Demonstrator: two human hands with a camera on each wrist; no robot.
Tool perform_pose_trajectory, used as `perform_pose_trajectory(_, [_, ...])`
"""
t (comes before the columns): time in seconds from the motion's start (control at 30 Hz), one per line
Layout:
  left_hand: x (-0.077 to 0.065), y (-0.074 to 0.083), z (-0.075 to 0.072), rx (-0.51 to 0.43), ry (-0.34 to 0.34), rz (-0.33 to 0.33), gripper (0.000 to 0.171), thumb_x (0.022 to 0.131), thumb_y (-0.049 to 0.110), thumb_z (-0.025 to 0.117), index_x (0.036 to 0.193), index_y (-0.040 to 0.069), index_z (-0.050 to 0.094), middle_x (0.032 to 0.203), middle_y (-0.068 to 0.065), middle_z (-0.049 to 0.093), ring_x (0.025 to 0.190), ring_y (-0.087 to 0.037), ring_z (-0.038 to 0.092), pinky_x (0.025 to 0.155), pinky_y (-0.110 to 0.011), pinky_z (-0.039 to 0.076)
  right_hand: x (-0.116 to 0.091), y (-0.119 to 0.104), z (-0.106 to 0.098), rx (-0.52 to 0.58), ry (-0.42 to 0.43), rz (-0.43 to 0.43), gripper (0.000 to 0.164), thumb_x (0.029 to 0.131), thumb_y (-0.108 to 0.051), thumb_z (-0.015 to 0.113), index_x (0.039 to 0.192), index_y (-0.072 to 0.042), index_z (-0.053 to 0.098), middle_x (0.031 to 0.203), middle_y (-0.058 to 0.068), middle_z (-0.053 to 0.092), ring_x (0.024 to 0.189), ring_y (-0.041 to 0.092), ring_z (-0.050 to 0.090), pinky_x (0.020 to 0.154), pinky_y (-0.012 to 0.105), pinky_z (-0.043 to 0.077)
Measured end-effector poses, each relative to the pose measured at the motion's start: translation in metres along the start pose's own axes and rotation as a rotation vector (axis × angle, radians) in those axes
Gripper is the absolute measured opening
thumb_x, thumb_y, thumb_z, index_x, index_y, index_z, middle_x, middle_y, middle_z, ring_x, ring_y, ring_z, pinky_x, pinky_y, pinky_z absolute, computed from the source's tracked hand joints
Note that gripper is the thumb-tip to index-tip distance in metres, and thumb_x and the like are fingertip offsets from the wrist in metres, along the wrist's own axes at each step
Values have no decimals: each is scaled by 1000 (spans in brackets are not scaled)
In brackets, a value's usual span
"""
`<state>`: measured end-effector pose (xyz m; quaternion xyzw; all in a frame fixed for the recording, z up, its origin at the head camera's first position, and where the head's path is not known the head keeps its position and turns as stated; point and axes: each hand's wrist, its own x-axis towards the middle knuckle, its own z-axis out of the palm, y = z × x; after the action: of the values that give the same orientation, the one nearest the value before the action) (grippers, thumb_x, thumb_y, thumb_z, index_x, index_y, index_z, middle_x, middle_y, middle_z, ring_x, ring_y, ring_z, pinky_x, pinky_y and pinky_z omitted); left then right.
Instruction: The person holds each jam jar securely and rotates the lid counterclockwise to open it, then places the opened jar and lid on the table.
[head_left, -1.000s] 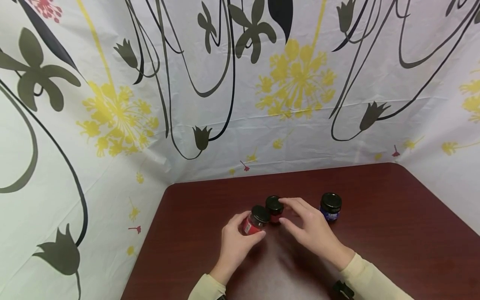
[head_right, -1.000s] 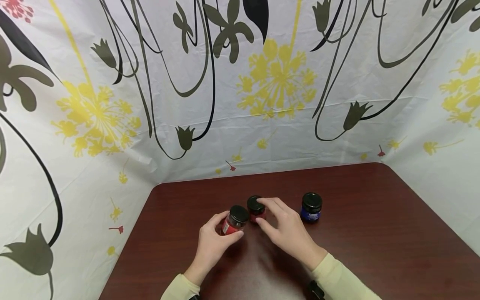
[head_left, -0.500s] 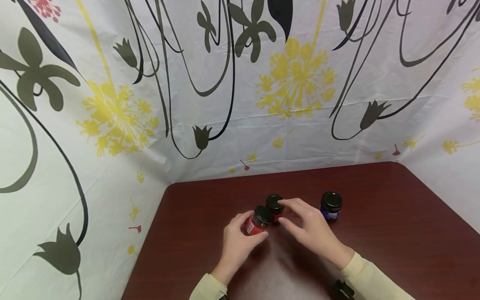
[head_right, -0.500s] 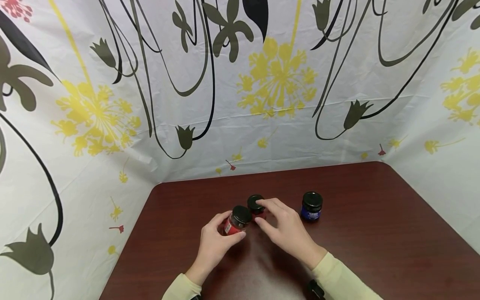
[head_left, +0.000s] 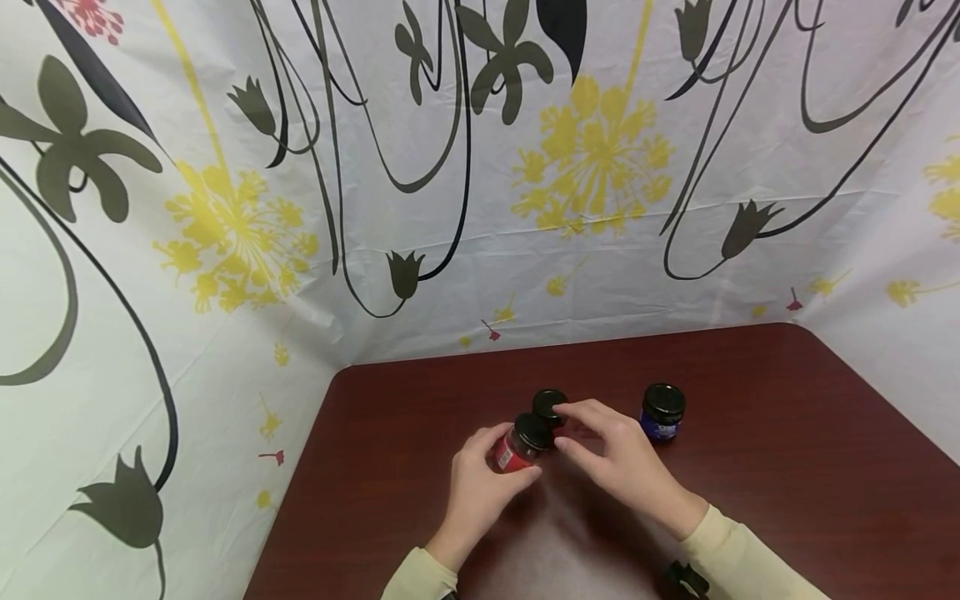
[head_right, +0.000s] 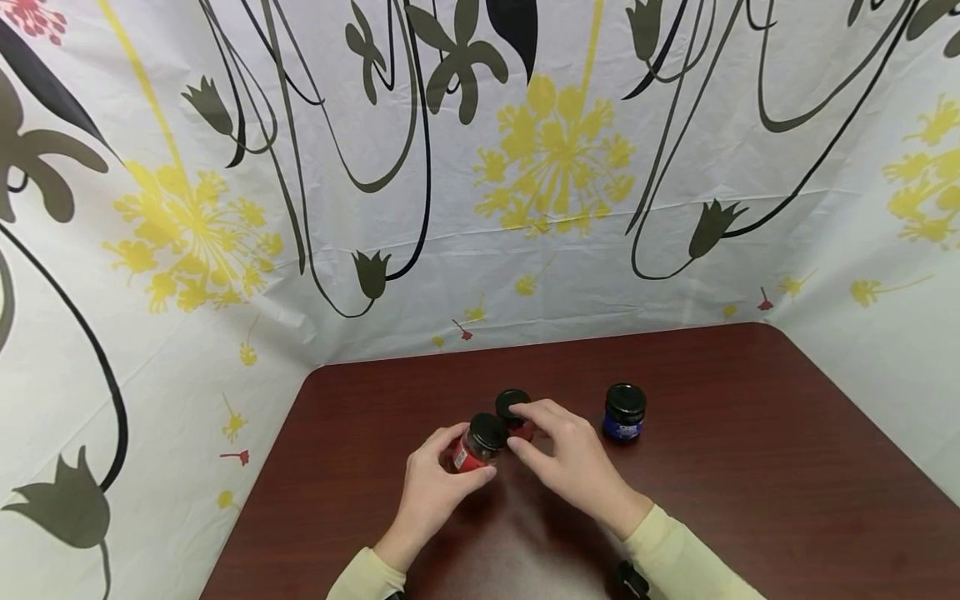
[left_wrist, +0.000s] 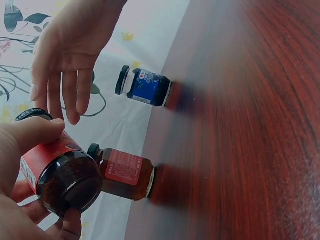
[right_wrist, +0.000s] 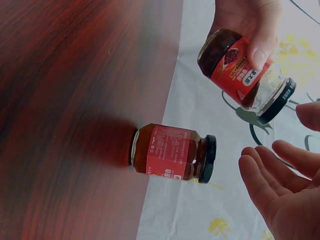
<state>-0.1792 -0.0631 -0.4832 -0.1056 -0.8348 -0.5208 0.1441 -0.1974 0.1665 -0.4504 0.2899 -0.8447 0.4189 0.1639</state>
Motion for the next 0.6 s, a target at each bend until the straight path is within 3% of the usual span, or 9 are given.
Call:
perform_pose_trajectory(0.27, [0, 2, 1, 1, -12, 5, 59, 71, 37, 92, 124, 26, 69, 107, 12, 66, 96, -12, 61, 77, -31, 54, -2, 1, 2, 26, -6, 8, 39, 95, -30, 72, 130, -15, 67, 120, -4, 66, 99, 8, 68, 82, 33, 56])
perform_pose_trajectory(0.43, [-1, 3, 3, 10, -7, 14, 58, 70, 30, 94, 123, 26, 69, 107, 12, 67, 96, -12, 61, 77, -31, 53, -2, 0, 2, 29, -12, 3, 40, 95, -32, 72, 129, -12, 67, 120, -6, 66, 98, 4, 67, 82, 29, 56])
perform_pose_trajectory(0.6, [-1, 3, 5, 16, -4, 28, 58, 70, 36, 93, 122, 27, 70, 107, 13, 67, 96, -11, 61, 77, -30, 53, -3, 0, 2, 32, -17, -2, 40, 94, -33, 72, 128, -12, 69, 119, -8, 66, 100, 6, 67, 82, 31, 56])
